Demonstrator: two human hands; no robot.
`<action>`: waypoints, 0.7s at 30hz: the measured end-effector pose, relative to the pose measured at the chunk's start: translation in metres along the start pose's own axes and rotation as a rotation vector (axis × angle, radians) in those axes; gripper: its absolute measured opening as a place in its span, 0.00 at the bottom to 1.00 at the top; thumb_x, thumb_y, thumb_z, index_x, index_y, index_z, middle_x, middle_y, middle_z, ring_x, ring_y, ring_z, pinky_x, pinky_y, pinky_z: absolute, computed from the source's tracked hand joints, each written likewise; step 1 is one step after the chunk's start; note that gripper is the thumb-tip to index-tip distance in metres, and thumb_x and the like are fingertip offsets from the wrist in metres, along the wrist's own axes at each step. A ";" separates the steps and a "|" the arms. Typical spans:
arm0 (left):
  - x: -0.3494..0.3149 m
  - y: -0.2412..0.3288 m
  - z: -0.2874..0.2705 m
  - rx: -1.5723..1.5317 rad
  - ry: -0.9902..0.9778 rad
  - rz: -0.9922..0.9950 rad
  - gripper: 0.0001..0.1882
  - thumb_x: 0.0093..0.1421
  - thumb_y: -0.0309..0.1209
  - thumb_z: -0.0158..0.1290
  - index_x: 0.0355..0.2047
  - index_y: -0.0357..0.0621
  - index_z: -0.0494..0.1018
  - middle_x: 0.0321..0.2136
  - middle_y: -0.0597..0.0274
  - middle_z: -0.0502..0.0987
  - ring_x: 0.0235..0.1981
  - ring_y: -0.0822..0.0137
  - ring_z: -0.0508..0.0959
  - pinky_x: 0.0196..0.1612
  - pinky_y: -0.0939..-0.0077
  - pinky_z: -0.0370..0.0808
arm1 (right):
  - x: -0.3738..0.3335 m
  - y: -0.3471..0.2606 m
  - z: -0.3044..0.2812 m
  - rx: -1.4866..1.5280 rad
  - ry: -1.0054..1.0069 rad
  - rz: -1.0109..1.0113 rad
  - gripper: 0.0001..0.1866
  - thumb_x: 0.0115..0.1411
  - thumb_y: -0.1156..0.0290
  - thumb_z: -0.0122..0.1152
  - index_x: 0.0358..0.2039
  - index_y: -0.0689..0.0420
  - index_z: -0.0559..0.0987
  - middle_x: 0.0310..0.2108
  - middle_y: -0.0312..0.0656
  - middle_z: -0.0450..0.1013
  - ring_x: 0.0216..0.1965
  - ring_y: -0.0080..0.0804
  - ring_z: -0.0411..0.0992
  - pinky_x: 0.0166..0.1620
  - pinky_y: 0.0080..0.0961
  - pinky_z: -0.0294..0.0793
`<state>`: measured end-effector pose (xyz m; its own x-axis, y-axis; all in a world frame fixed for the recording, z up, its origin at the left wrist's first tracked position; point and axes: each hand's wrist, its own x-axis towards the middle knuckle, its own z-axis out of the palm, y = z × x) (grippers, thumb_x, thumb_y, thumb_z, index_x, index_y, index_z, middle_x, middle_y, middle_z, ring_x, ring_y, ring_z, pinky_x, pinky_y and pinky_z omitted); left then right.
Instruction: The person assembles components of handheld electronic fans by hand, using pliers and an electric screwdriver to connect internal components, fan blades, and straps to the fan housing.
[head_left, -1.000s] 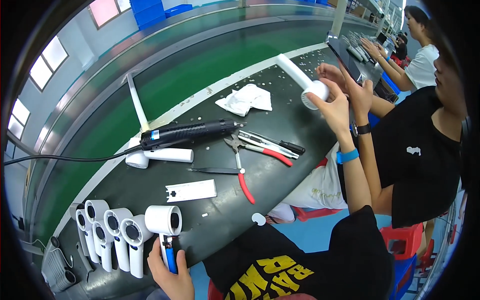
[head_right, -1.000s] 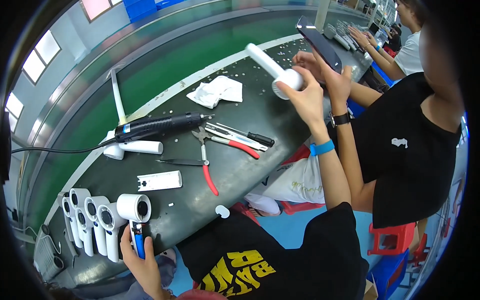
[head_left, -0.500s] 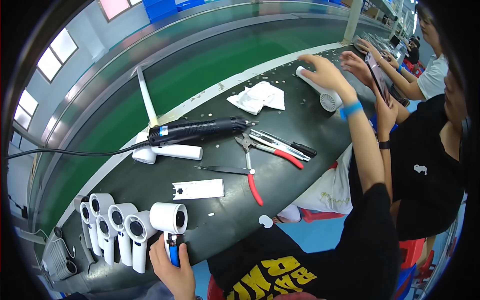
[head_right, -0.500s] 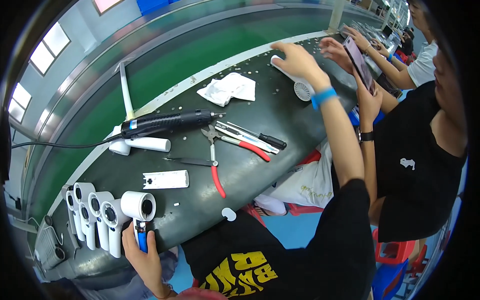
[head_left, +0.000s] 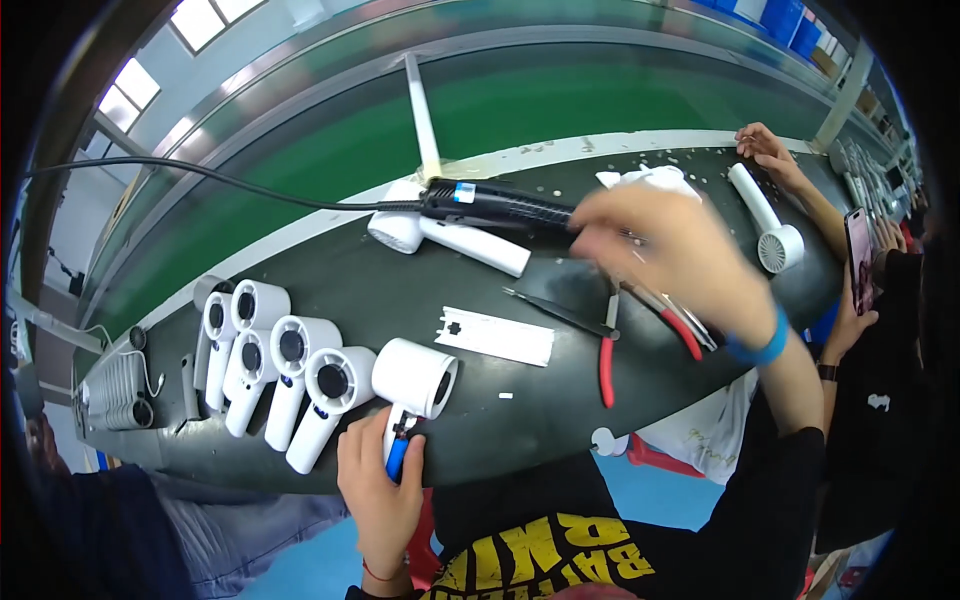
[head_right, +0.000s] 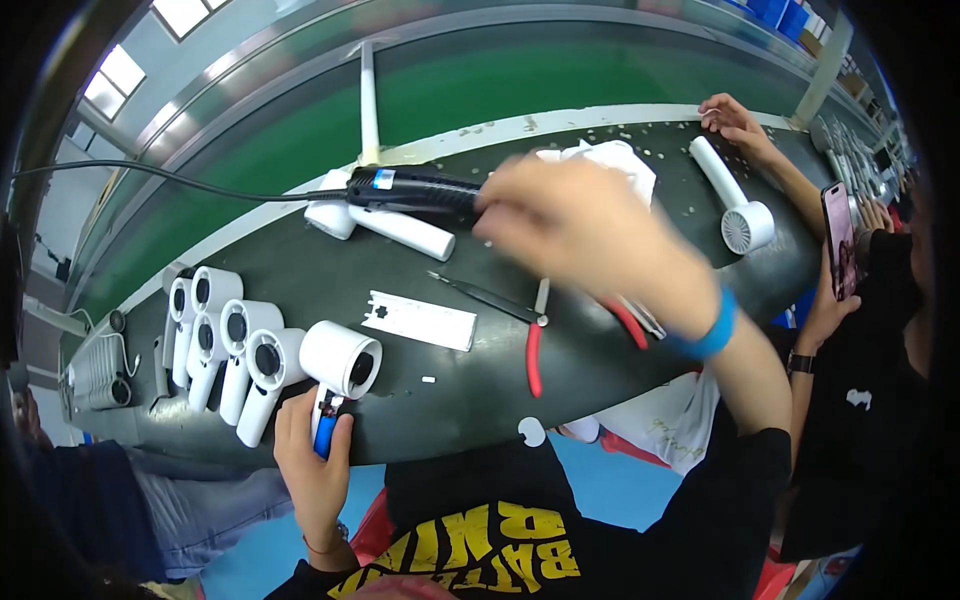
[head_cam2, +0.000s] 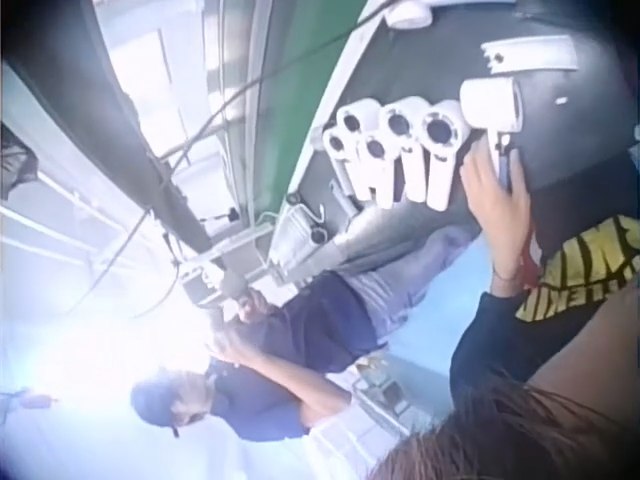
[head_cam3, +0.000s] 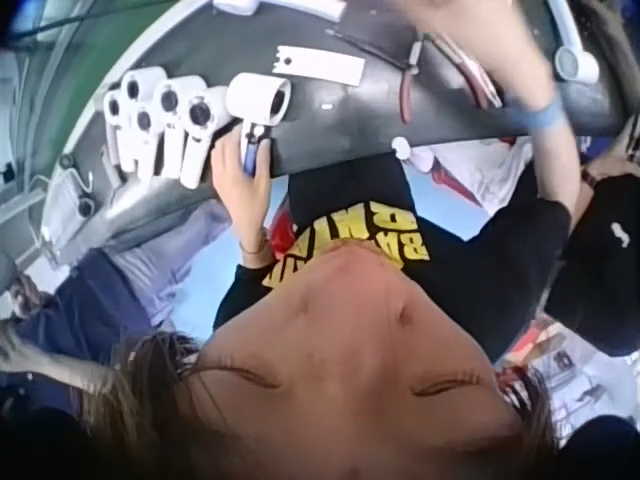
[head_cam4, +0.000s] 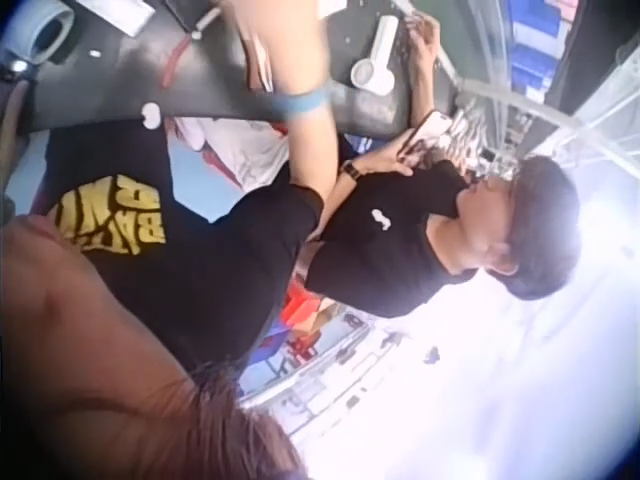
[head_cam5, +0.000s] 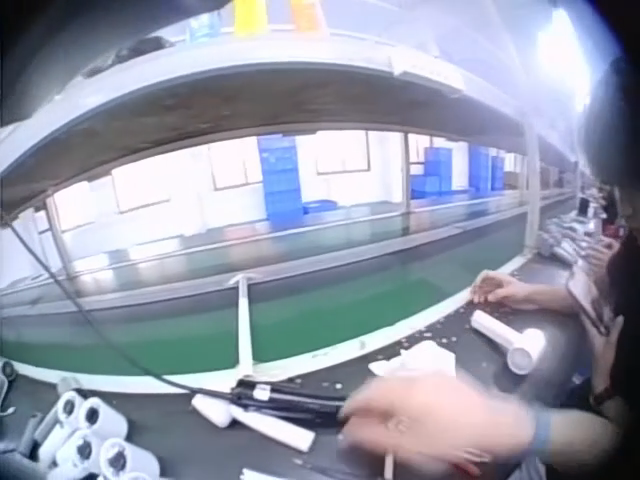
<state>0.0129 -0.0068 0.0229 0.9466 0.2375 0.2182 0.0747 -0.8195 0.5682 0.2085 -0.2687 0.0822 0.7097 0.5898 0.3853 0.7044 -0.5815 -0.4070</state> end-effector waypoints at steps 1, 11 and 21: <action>0.002 -0.001 0.002 -0.001 0.002 0.001 0.18 0.52 0.23 0.59 0.43 0.36 0.71 0.36 0.52 0.72 0.37 0.52 0.72 0.40 0.64 0.69 | 0.002 -0.023 0.011 -0.073 -0.073 -0.062 0.12 0.56 0.66 0.61 0.37 0.58 0.77 0.30 0.41 0.75 0.30 0.37 0.75 0.31 0.29 0.74; -0.001 -0.004 0.003 -0.052 0.041 0.067 0.17 0.52 0.25 0.60 0.43 0.37 0.72 0.33 0.53 0.72 0.34 0.53 0.72 0.37 0.65 0.69 | 0.034 -0.023 0.075 -0.183 -0.052 -0.002 0.16 0.59 0.60 0.59 0.33 0.61 0.70 0.25 0.48 0.73 0.24 0.46 0.74 0.29 0.36 0.72; -0.004 -0.014 0.000 -0.153 0.041 0.039 0.16 0.53 0.25 0.58 0.43 0.34 0.72 0.35 0.49 0.73 0.34 0.49 0.73 0.38 0.63 0.70 | -0.014 -0.034 -0.009 1.477 0.120 0.474 0.19 0.67 0.55 0.46 0.41 0.61 0.70 0.21 0.33 0.63 0.17 0.16 0.56 0.19 0.14 0.53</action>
<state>0.0084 0.0037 0.0139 0.9339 0.2312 0.2729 -0.0133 -0.7401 0.6724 0.1747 -0.2627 0.0978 0.9025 0.4300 0.0224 -0.1661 0.3957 -0.9032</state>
